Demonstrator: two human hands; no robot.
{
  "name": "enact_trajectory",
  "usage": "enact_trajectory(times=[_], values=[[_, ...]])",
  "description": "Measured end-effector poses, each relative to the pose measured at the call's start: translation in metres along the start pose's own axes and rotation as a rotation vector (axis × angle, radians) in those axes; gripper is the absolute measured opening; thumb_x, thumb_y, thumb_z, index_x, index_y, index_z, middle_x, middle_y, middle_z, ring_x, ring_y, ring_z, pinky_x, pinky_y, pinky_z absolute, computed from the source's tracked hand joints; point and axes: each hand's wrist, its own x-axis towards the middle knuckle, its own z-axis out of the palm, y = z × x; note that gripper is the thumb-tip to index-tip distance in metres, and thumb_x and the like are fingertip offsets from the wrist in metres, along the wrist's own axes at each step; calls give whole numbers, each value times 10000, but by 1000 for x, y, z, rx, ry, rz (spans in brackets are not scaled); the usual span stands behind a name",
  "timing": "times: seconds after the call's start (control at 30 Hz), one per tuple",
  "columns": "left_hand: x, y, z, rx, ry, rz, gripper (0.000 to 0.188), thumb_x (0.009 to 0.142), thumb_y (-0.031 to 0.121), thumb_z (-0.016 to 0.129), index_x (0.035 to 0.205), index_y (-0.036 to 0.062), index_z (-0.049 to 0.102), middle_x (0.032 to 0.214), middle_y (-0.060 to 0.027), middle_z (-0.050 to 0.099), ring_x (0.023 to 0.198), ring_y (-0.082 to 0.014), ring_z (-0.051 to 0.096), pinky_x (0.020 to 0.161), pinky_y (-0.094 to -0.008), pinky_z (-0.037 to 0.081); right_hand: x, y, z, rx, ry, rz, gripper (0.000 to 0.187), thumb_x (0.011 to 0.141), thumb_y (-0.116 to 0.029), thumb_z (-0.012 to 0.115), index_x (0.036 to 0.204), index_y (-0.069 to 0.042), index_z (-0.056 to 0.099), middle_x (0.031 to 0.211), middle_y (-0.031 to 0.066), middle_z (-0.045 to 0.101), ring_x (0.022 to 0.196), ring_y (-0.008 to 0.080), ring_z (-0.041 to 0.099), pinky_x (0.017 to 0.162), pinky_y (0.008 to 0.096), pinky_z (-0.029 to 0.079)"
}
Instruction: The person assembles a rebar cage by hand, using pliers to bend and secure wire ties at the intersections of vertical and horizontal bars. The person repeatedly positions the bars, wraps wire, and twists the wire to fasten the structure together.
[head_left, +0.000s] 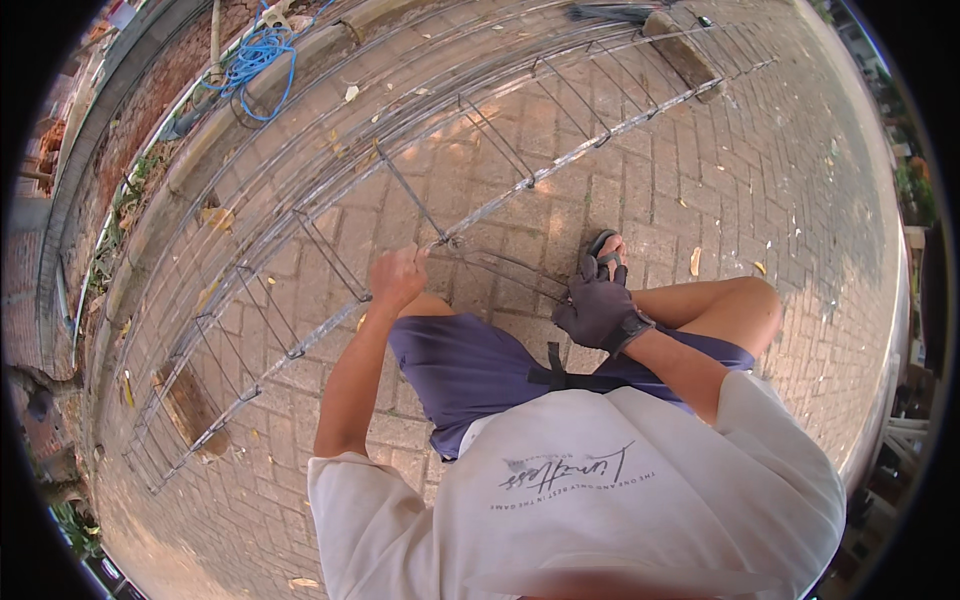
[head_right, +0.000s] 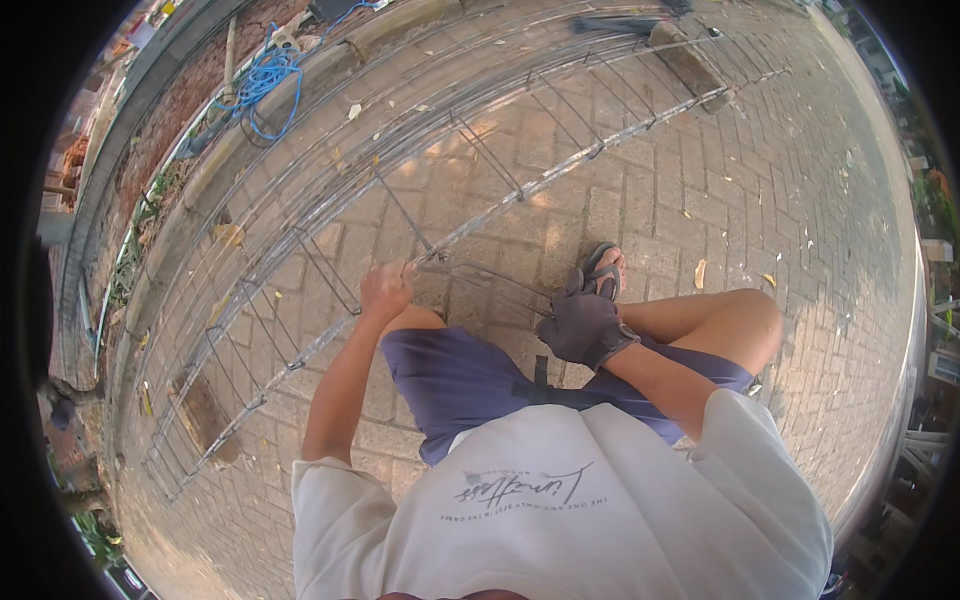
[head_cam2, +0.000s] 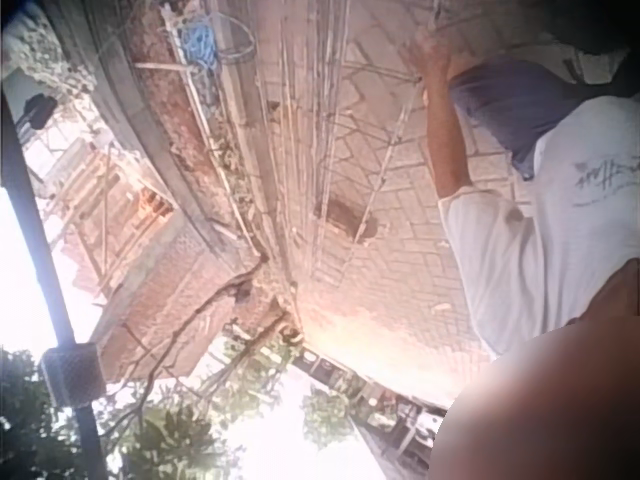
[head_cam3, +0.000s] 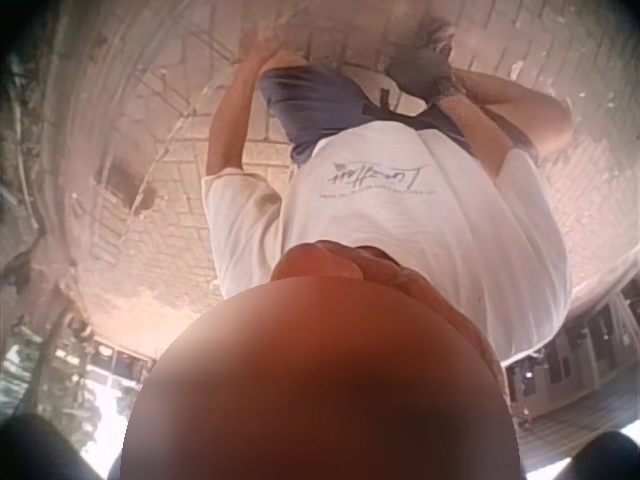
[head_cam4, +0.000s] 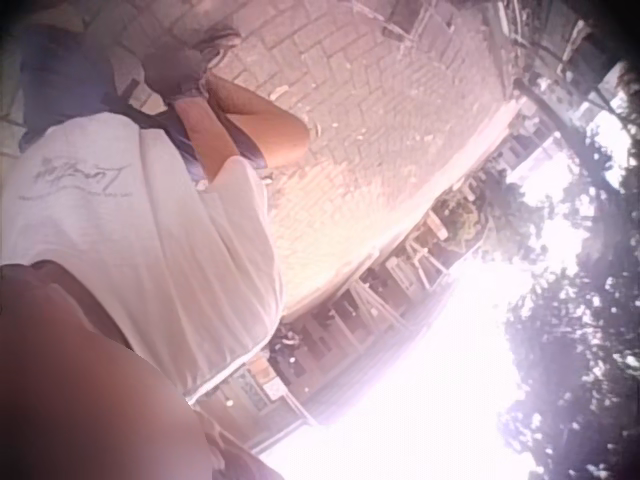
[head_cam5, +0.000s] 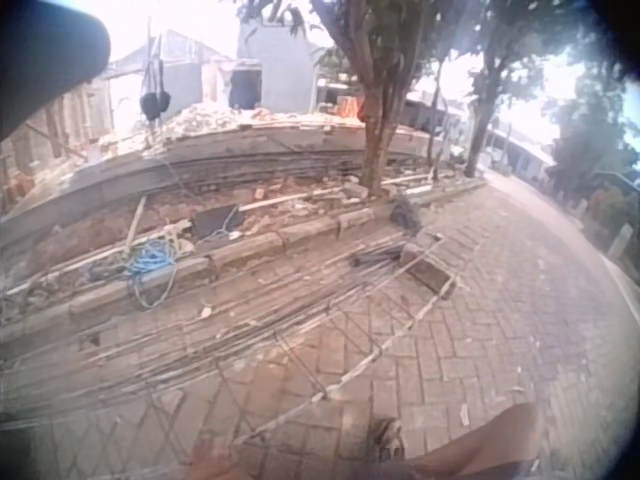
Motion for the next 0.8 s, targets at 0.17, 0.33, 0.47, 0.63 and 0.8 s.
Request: enact_trajectory(times=[0.17, 0.33, 0.47, 0.63, 0.8], values=[[2, -2, 2, 10, -14, 38, 352, 1001, 370, 582, 822, 82, 676, 767, -214, 695, 761, -474, 665, 677, -583, 517, 8, 1, 13, -37, 105, 15, 398, 904, -370, 649, 969, 18, 709, 925, 253, 712, 878, 427, 712, 881, 520, 520], [1, 0, 4, -56, 49, 53, 332, 994, 365, 589, 863, 85, 711, 772, -218, 698, 771, -473, 672, 681, -579, 519, 34, 32, 11, 44, -179, 3, 412, 938, -391, 631, 909, 8, 733, 942, 224, 743, 916, 428, 718, 807, 481, 550], [1, -2, 3, 63, 32, 32, 352, 994, 388, 582, 887, 85, 725, 809, -219, 711, 800, -465, 680, 714, -577, 527, 53, 51, 40, 305, -224, 24, 507, 946, -465, 645, 907, 35, 720, 925, 248, 736, 901, 427, 714, 820, 474, 547], [5, -7, 8, 89, -5, 7, 397, 1006, 423, 558, 909, 79, 732, 852, -228, 721, 835, -466, 683, 763, -579, 529, 62, 67, 81, 805, -430, 43, 396, 940, -415, 719, 1000, -24, 707, 804, 126, 735, 696, 237, 705, 571, 387, 517], [3, -9, 11, 53, -24, -26, 403, 1014, 429, 551, 938, 77, 732, 874, -247, 718, 851, -470, 679, 761, -586, 524, 40, 49, 47, 1186, -829, 184, 429, 888, -340, 794, 1137, -20, 655, 889, 107, 729, 668, 193, 717, 512, 308, 538]])
